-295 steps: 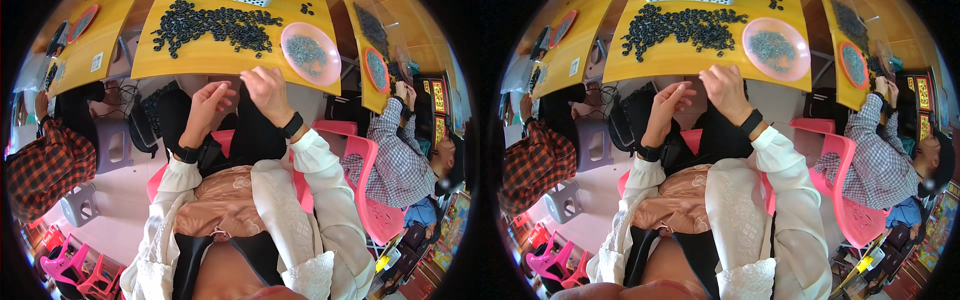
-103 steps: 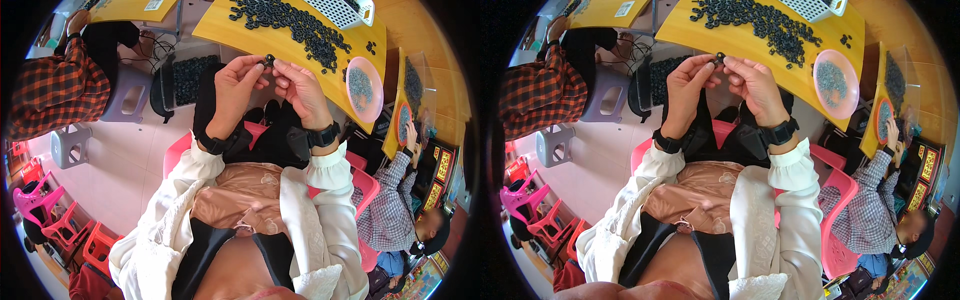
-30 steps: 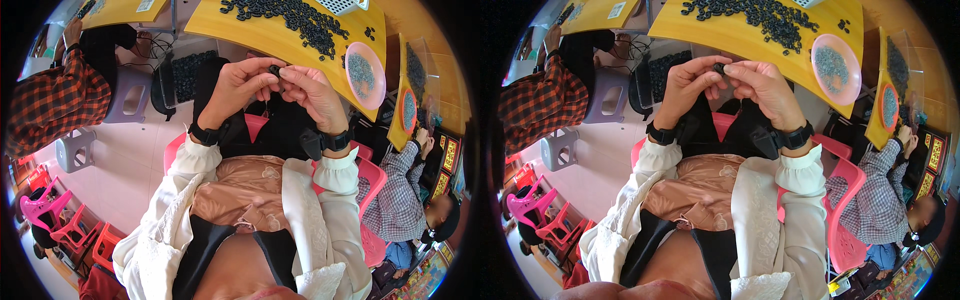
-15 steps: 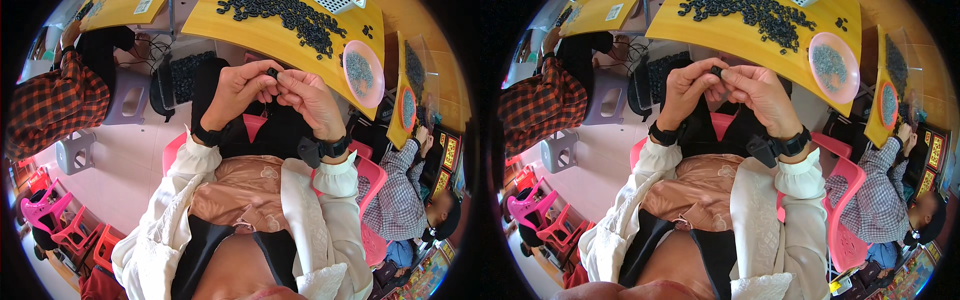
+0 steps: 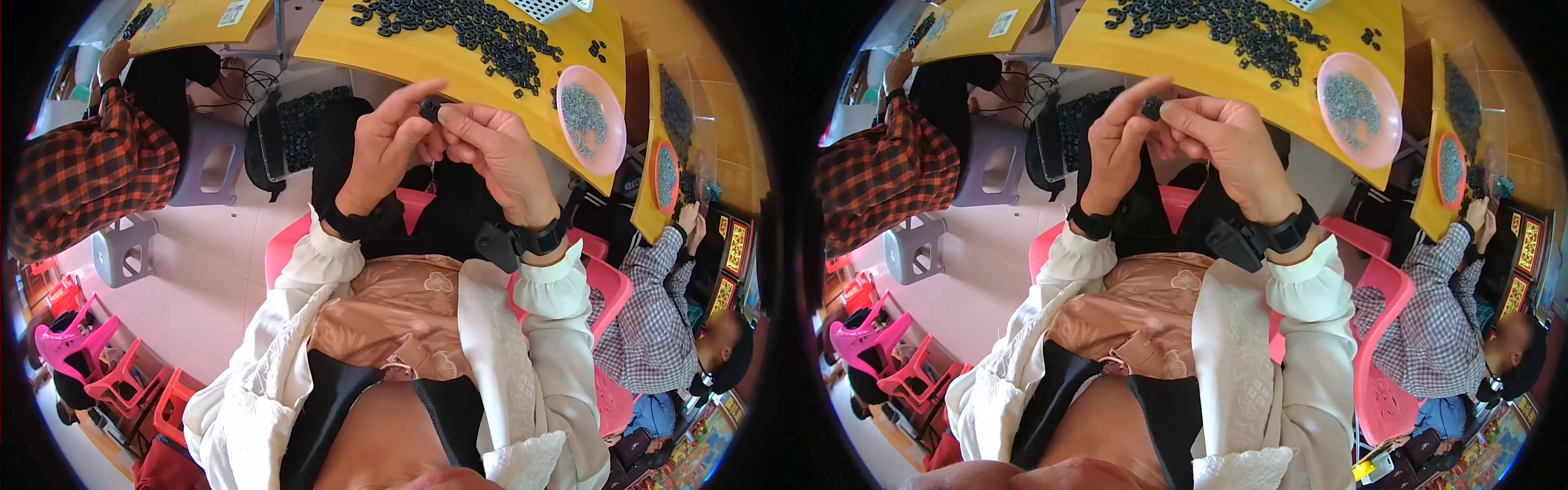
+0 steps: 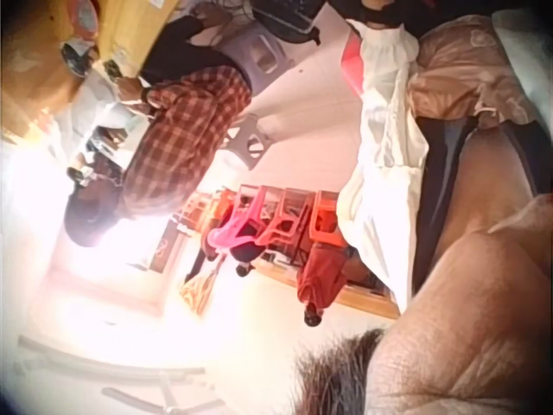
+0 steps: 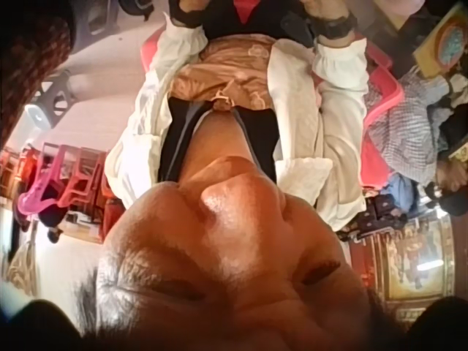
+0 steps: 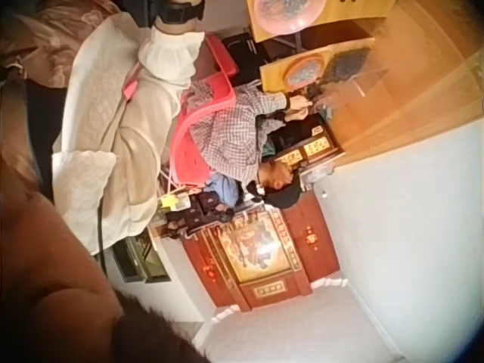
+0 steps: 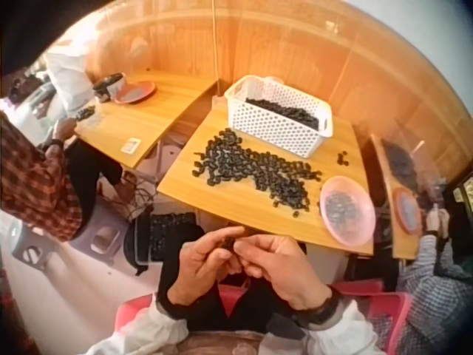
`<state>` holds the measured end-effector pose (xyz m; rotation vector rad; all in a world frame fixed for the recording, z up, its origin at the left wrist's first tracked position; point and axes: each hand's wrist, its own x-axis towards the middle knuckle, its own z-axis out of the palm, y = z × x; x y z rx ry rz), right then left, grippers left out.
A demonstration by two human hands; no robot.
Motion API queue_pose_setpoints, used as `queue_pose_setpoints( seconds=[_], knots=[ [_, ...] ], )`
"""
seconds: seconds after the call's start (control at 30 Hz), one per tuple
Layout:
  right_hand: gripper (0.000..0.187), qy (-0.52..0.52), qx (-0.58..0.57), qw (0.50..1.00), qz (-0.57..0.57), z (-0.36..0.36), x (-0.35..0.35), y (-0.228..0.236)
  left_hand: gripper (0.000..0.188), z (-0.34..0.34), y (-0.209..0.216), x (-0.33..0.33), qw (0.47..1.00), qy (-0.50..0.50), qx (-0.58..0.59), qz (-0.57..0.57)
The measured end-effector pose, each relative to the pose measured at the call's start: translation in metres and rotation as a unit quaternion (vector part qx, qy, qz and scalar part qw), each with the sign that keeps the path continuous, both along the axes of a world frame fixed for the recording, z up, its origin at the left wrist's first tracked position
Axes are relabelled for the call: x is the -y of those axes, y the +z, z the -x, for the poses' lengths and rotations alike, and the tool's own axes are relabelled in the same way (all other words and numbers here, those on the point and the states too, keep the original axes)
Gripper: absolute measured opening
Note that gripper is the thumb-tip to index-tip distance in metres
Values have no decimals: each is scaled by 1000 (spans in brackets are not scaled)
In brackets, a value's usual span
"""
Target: Inspecting small black rubber components and sorting them from a desk into a pink bowl.
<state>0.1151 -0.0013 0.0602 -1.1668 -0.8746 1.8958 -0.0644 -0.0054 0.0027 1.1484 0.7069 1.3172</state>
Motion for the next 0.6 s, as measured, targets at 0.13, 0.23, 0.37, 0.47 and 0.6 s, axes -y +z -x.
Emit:
queue_pose_setpoints(
  seconds=[0.13, 0.23, 0.37, 0.47, 0.6],
  knots=[
    [21, -47, 33, 998, -7, 6, -3, 1, 37, 3, 1, -6, 990, 128, 25, 62],
    [21, -52, 43, 997, -35, 7, -9, -8, 36, 24, 0, -18, 965, 239, 12, 102],
    [23, -52, 79, 995, -24, 13, -20, -29, 34, 39, 7, -26, 950, 297, 44, 91],
    [26, -26, 67, 997, -25, 37, -38, -35, 33, 41, 20, -22, 946, 311, 67, 61],
    [33, -10, 8, 996, -85, 75, -61, -41, 33, 33, 27, -23, 942, 323, 65, 67]
  ],
)
